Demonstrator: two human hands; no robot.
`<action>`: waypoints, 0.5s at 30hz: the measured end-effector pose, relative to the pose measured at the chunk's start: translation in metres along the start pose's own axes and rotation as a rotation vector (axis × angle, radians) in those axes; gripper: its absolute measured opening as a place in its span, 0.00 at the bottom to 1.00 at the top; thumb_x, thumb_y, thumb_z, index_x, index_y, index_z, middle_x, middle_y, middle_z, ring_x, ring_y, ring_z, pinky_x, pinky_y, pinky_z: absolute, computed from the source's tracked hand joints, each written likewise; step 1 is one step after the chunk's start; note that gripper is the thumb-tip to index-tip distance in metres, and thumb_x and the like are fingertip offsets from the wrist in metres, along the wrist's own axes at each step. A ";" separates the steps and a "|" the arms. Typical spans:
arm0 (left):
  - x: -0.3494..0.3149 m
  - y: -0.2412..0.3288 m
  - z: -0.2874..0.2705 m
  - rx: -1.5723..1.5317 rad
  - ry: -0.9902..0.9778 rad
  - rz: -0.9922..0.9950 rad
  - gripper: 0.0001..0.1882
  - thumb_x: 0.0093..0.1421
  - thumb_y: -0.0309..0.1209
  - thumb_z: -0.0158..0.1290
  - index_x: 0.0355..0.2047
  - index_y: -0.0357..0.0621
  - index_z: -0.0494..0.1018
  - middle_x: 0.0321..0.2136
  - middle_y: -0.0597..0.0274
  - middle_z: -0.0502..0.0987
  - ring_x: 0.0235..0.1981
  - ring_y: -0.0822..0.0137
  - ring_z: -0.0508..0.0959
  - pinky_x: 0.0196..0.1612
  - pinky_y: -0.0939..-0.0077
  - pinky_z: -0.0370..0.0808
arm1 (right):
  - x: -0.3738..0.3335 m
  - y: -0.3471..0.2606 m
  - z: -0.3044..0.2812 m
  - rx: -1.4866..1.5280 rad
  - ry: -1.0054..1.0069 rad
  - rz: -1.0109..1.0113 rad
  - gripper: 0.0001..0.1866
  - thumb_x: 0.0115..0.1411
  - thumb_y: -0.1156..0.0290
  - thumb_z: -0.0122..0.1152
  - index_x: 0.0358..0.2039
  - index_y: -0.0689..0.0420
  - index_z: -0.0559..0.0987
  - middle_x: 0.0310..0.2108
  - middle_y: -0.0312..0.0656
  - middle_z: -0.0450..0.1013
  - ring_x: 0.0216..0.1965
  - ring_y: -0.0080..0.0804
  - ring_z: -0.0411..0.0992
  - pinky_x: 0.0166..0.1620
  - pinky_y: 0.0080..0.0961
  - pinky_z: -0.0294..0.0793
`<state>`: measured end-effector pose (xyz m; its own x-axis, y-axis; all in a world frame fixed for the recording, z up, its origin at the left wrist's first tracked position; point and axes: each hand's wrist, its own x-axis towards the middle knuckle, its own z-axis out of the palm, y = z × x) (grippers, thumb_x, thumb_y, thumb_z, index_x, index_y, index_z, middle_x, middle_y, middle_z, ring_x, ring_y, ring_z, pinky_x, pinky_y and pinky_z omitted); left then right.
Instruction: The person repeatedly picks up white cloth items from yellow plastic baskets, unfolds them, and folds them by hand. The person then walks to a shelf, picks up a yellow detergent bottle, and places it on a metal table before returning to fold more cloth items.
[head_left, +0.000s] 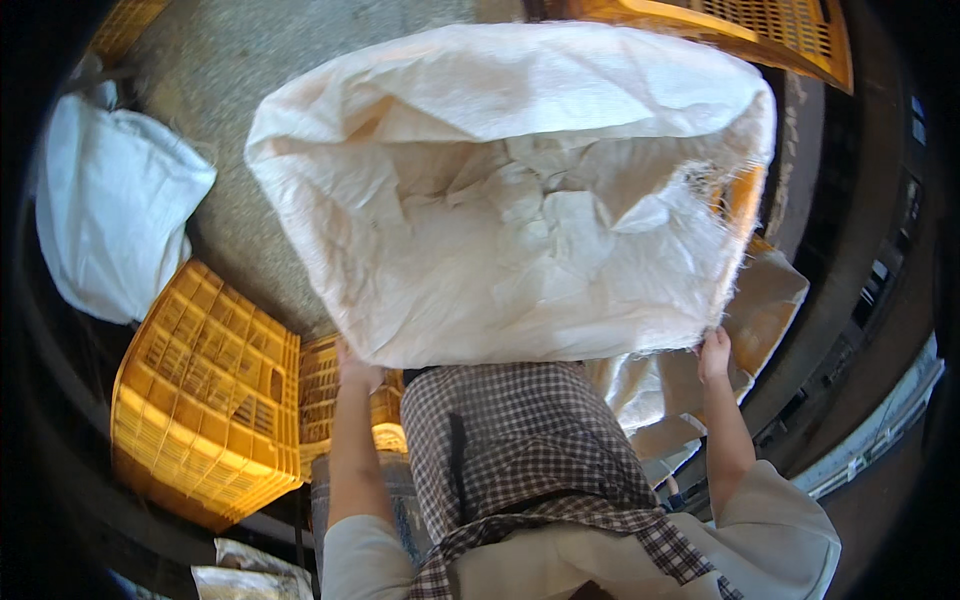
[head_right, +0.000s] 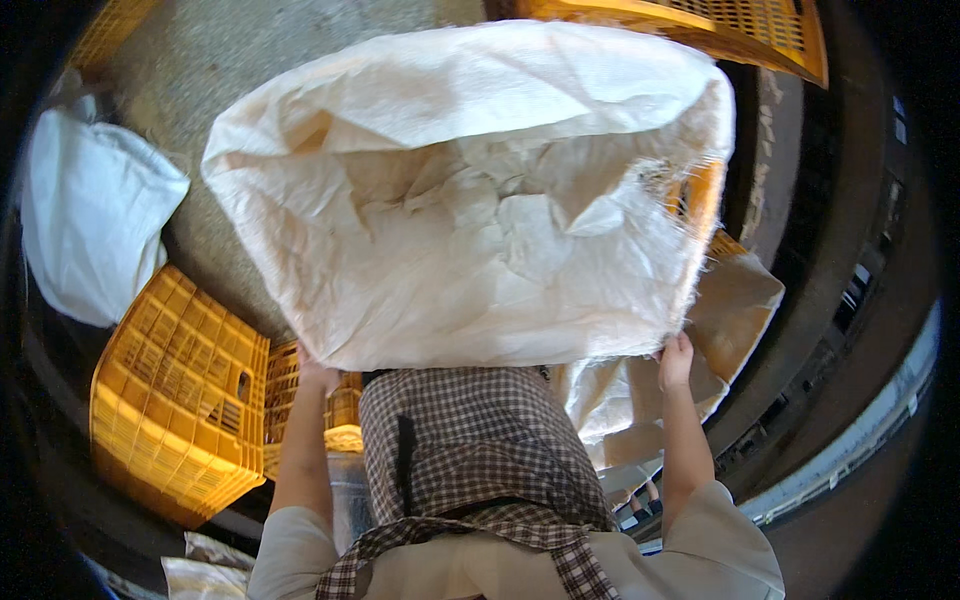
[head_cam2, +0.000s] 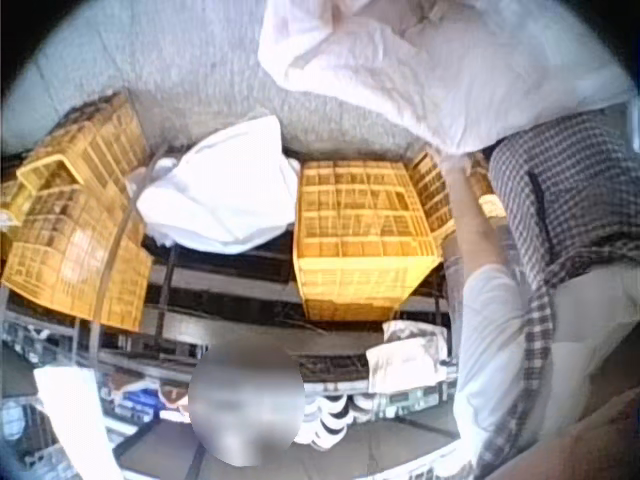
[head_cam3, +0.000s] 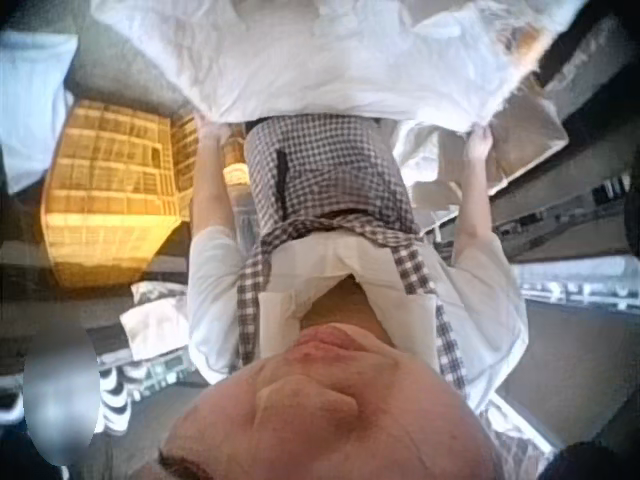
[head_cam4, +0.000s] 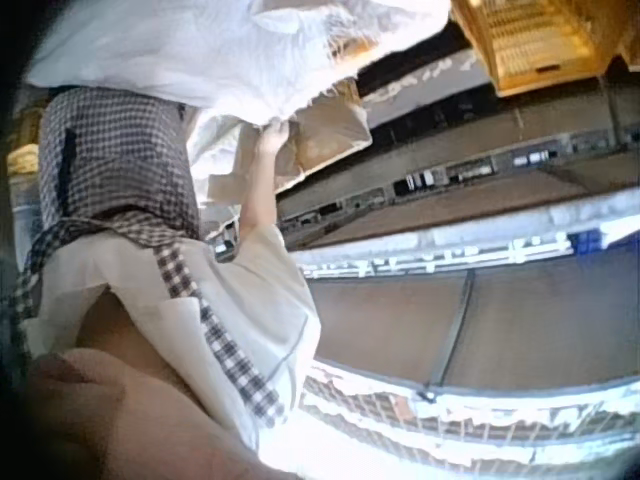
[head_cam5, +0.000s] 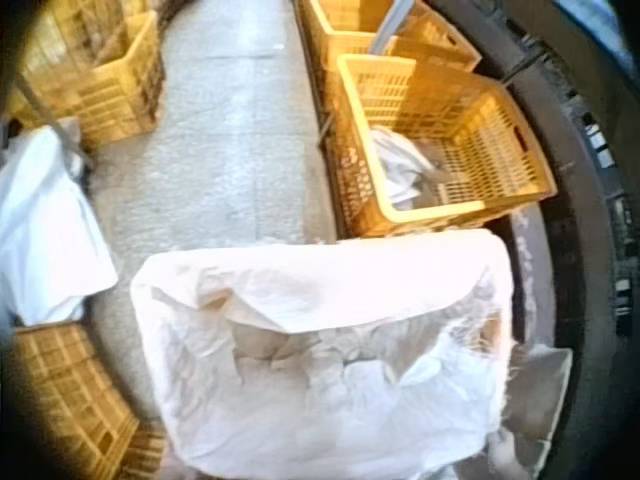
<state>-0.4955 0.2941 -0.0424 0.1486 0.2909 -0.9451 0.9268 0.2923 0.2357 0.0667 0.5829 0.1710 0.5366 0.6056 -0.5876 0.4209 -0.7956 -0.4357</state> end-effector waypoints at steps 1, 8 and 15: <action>-0.004 -0.001 -0.007 0.025 -0.103 0.003 0.33 0.61 0.47 0.37 0.66 0.67 0.45 0.67 0.69 0.46 0.69 0.63 0.43 0.65 0.41 0.29 | -0.002 -0.003 -0.001 0.081 -0.066 0.032 0.12 0.62 0.75 0.43 0.44 0.59 0.72 0.34 0.37 0.74 0.29 0.22 0.72 0.29 0.19 0.74; -0.005 0.010 -0.007 0.013 -0.063 -0.033 0.32 0.62 0.47 0.38 0.66 0.65 0.47 0.67 0.67 0.47 0.68 0.61 0.45 0.65 0.43 0.32 | 0.028 -0.047 -0.002 0.056 -0.268 0.055 0.15 0.61 0.76 0.47 0.49 0.57 0.70 0.41 0.36 0.74 0.38 0.20 0.72 0.36 0.16 0.73; 0.024 0.017 0.023 -0.158 0.056 -0.238 0.30 0.61 0.44 0.41 0.63 0.58 0.54 0.65 0.63 0.52 0.67 0.61 0.47 0.67 0.53 0.40 | 0.102 -0.072 0.055 0.126 -0.433 0.164 0.25 0.62 0.64 0.54 0.58 0.60 0.66 0.53 0.43 0.68 0.53 0.32 0.66 0.56 0.30 0.65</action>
<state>-0.4677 0.2848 -0.0663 -0.0896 0.2458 -0.9652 0.8678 0.4949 0.0455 0.0509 0.7008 0.1050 0.2231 0.4317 -0.8740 0.2495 -0.8920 -0.3769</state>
